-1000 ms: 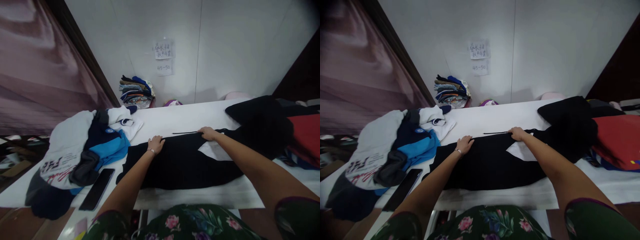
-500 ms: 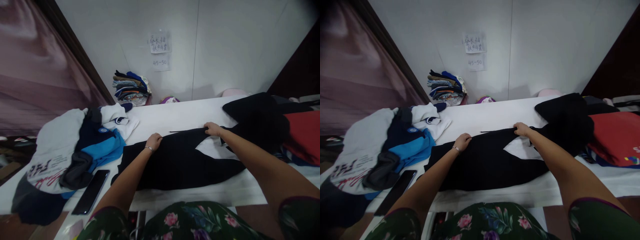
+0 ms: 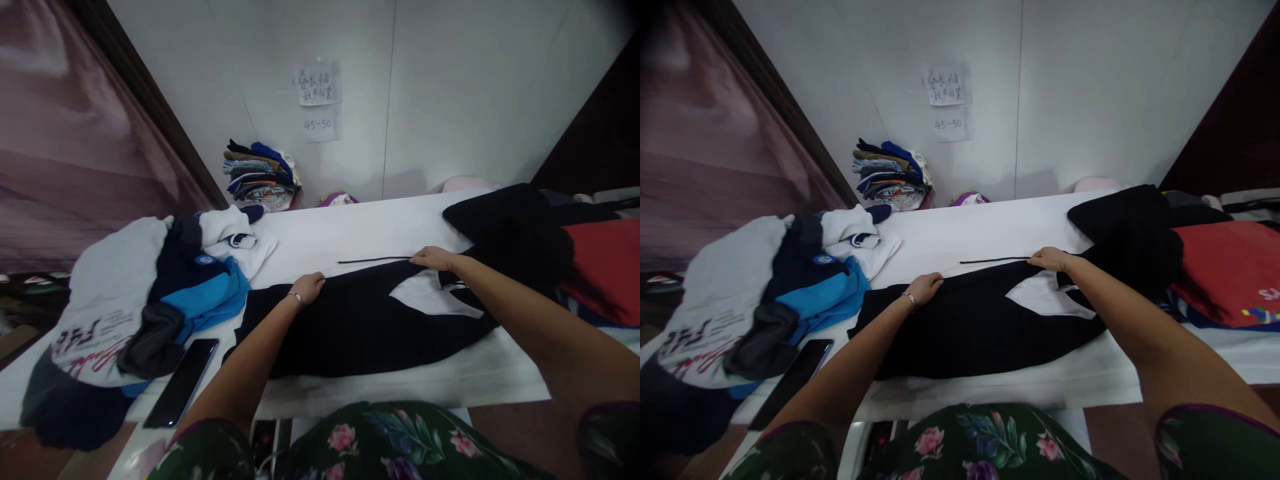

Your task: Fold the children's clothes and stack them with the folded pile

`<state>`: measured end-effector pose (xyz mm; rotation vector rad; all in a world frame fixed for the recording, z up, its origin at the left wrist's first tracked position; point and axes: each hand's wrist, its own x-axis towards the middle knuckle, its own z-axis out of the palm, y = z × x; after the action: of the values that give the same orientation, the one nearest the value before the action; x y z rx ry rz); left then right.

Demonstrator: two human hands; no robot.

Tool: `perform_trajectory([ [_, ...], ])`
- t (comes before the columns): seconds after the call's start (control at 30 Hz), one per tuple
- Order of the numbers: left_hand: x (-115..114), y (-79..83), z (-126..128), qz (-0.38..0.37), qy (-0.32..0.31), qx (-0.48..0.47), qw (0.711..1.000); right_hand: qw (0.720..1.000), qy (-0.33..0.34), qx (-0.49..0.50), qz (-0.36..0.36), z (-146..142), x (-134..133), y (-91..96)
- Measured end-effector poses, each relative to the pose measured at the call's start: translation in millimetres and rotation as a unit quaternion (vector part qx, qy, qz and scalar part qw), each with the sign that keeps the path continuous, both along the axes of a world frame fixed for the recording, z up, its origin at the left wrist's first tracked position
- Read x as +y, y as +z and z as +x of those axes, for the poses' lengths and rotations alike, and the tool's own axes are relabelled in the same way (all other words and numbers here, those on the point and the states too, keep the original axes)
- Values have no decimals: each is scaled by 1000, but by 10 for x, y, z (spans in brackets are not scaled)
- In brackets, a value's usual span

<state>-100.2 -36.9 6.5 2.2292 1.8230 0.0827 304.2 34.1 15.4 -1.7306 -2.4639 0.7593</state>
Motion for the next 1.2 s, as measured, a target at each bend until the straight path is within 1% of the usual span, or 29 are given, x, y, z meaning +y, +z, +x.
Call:
perform_trajectory([
  [0.13,101,-71,23,-9,11,28,1000,999,-17,-39,28,16,66,-75],
  [0.3,159,-96,30,-14,23,53,998,998,-32,-45,21,95,127,-140],
  [0.4,143,-97,30,-11,26,61,998,998,-40,-48,20,107,153,-127],
  [0.5,104,-89,14,-5,22,59,998,997,-47,-48,24,133,152,-73],
  [0.63,61,-71,1,-6,3,56,998,998,-62,-20,5,251,96,-4],
  [0.77,56,-52,27,-13,-11,66,998,996,-88,11,-28,341,42,-22],
  [0.93,69,-40,49,-14,-9,89,996,992,-109,45,-41,297,33,-72],
  [1.0,87,-39,56,-13,-3,99,995,991,-113,49,-47,258,23,-59],
  [1.07,110,-39,66,-12,1,109,994,989,-114,76,-55,235,-2,-33],
  [1.13,130,-40,78,-11,0,116,993,982,-134,117,-69,238,-31,-11],
  [1.2,139,-43,85,-9,-7,120,993,977,-161,122,-72,260,-46,-6],
])
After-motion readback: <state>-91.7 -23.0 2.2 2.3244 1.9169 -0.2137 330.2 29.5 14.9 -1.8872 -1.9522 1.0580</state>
